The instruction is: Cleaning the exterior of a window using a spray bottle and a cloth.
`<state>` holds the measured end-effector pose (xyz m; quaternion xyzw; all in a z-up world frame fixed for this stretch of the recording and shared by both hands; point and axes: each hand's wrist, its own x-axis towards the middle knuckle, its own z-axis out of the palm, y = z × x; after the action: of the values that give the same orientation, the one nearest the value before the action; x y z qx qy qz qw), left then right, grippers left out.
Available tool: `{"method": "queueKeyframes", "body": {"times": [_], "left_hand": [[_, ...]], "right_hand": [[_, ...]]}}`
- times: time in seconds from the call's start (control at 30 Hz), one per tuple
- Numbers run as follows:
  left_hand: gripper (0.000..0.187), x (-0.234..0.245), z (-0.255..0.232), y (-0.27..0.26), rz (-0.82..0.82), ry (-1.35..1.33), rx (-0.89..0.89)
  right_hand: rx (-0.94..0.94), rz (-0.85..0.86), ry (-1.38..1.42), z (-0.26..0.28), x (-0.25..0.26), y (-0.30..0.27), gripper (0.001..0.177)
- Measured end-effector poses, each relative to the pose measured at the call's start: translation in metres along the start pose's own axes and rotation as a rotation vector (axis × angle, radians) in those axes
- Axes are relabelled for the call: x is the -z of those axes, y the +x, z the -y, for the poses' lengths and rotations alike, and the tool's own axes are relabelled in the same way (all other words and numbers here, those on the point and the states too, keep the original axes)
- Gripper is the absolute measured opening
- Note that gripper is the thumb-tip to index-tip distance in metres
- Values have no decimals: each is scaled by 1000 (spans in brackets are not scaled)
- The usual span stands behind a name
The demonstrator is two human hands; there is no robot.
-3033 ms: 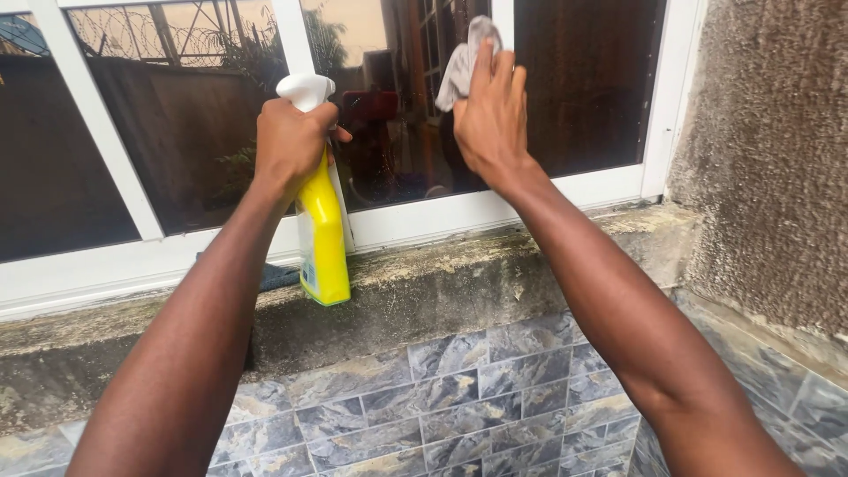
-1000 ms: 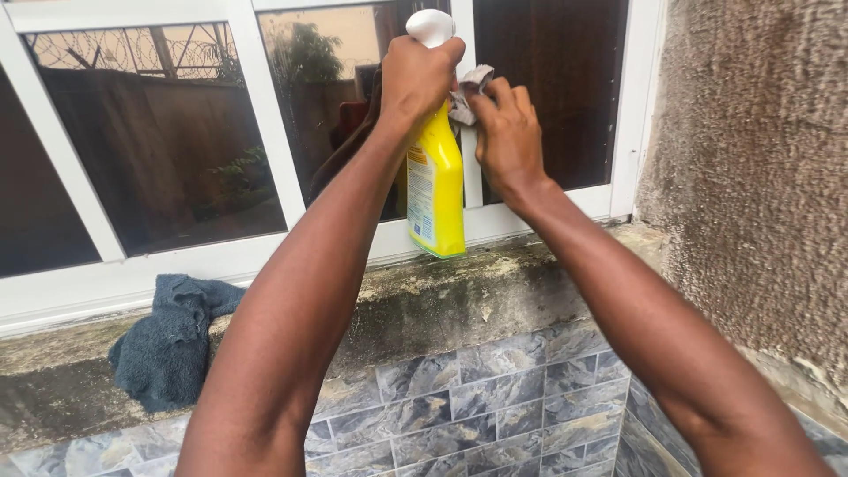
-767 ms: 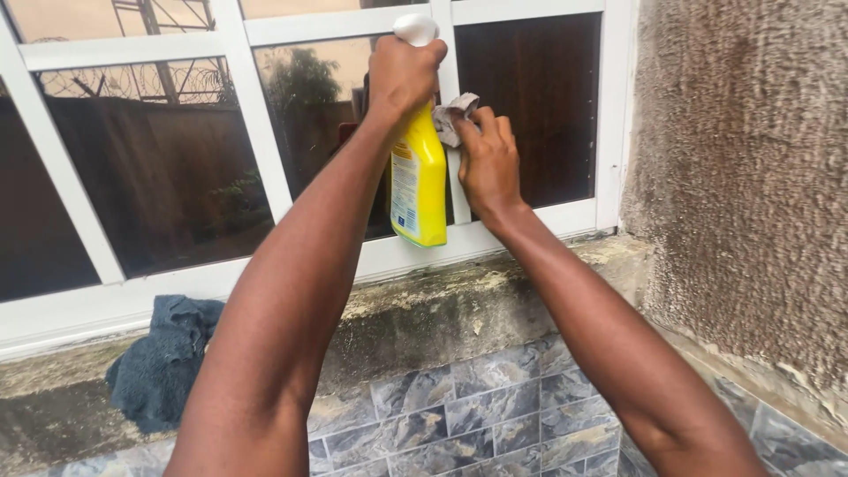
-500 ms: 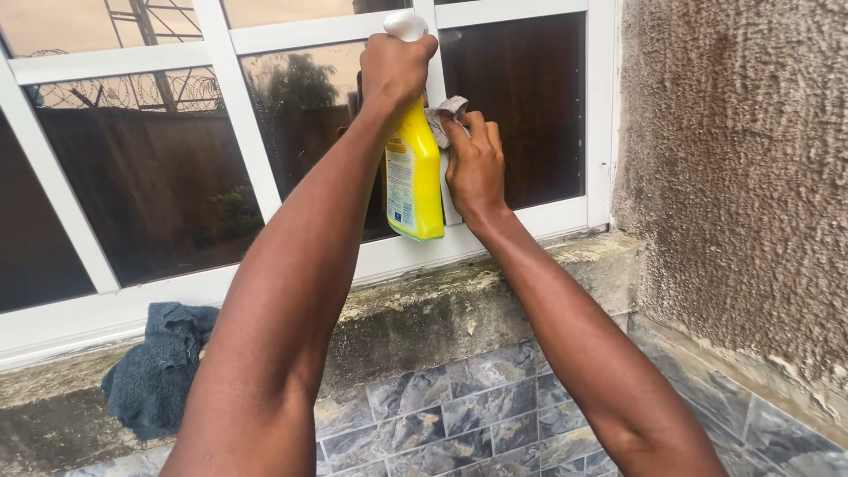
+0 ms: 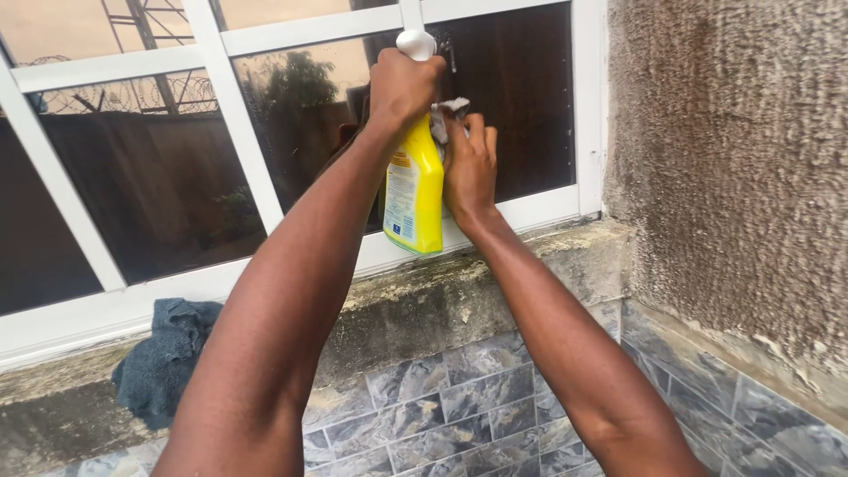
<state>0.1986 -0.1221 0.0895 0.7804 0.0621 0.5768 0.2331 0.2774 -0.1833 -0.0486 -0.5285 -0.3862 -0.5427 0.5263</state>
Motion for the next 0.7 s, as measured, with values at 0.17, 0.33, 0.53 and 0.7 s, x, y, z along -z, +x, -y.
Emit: {"method": "queueKeyframes", "body": {"times": [0.17, 0.33, 0.53, 0.7], "left_hand": [[47, -17, -6, 7, -55, 80, -42], [49, -22, -17, 0, -38, 113, 41], [53, -9, 2, -17, -64, 119, 96], [46, 5, 24, -36, -66, 36, 70]], "right_hand": [[-14, 38, -31, -3, 3, -10, 42], [-73, -4, 16, -12, -2, -14, 36], [-101, -9, 3, -18, 2, -26, 41], [-43, 62, -155, -50, 11, -42, 39]]}}
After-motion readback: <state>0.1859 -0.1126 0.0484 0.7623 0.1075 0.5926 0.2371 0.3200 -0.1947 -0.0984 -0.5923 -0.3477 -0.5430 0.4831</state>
